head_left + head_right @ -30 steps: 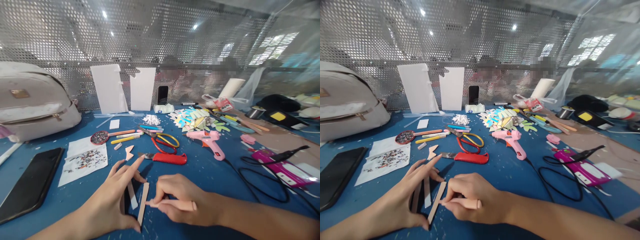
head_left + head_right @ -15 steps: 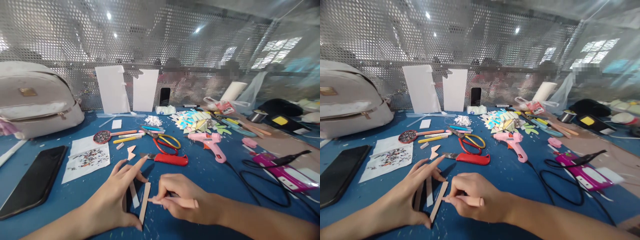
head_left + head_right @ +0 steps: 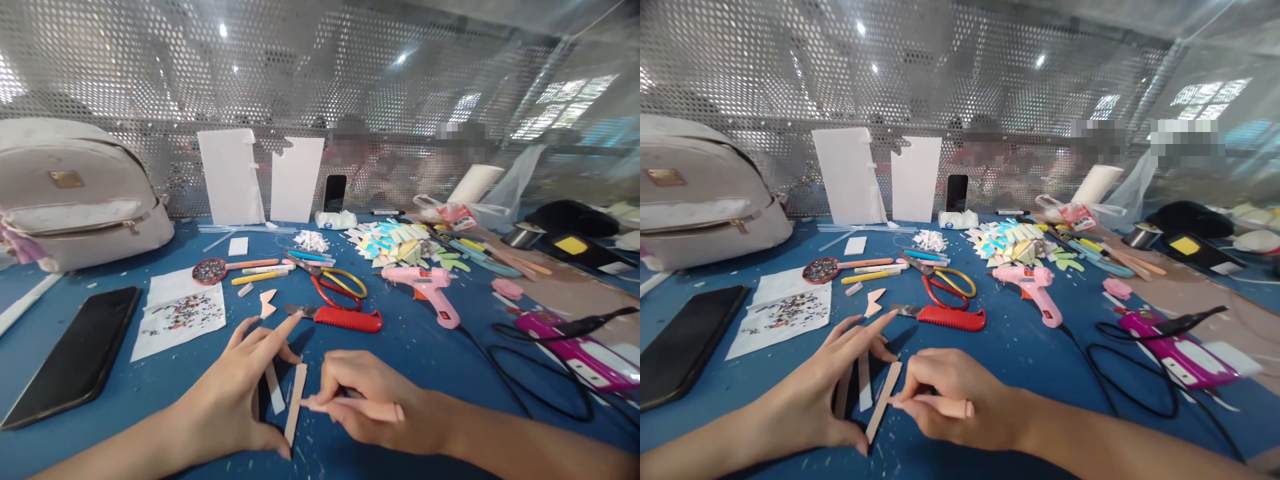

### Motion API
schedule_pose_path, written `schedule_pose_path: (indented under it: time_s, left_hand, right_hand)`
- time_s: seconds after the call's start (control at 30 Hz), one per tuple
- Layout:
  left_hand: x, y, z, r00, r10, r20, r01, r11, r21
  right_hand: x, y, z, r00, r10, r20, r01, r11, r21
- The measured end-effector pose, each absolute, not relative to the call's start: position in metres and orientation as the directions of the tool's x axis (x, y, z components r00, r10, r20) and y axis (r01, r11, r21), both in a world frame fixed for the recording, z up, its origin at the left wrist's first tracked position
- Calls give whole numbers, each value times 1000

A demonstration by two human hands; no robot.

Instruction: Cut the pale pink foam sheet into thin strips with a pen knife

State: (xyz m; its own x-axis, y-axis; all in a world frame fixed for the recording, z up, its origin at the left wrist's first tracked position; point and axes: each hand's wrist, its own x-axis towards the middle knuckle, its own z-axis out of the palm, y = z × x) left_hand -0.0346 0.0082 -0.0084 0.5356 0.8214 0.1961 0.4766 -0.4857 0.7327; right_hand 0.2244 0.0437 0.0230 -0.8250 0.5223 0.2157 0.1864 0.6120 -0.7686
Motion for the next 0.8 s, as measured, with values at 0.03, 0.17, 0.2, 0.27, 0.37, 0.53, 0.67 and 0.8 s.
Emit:
schedule_pose_path:
  time_s: [0.03,0.17,0.2,0.27,0.37,0.53,0.67,0.8]
  left_hand:
    - [-34,8,-8,537,820,199,476,-489,731]
    - [-34,9,-7,539,816,208,478,-500,722]
    - [-34,9,-7,540,816,209,481,-502,719]
    - [-34,10,-8,542,814,211,488,-509,710]
    - [-34,10,-9,540,814,213,497,-513,700]
    - [-35,9,-11,534,818,214,499,-509,701]
    - [-35,8,-9,533,819,213,492,-505,709]
    - [-35,8,-8,535,819,205,488,-498,717]
  right_hand:
    - [225,45,23,-815,545,198,209,595,-776]
    - [226,55,25,-743,653,146,285,506,-814]
    - [226,57,25,-734,662,151,284,502,-817]
    - [226,56,24,-727,668,159,283,502,-818]
    - [224,49,23,-763,624,170,260,536,-803]
    - [224,42,22,-835,511,202,186,609,-771]
    - [227,54,23,-770,612,178,264,560,-785]
    - [228,57,24,-749,642,162,278,526,-804]
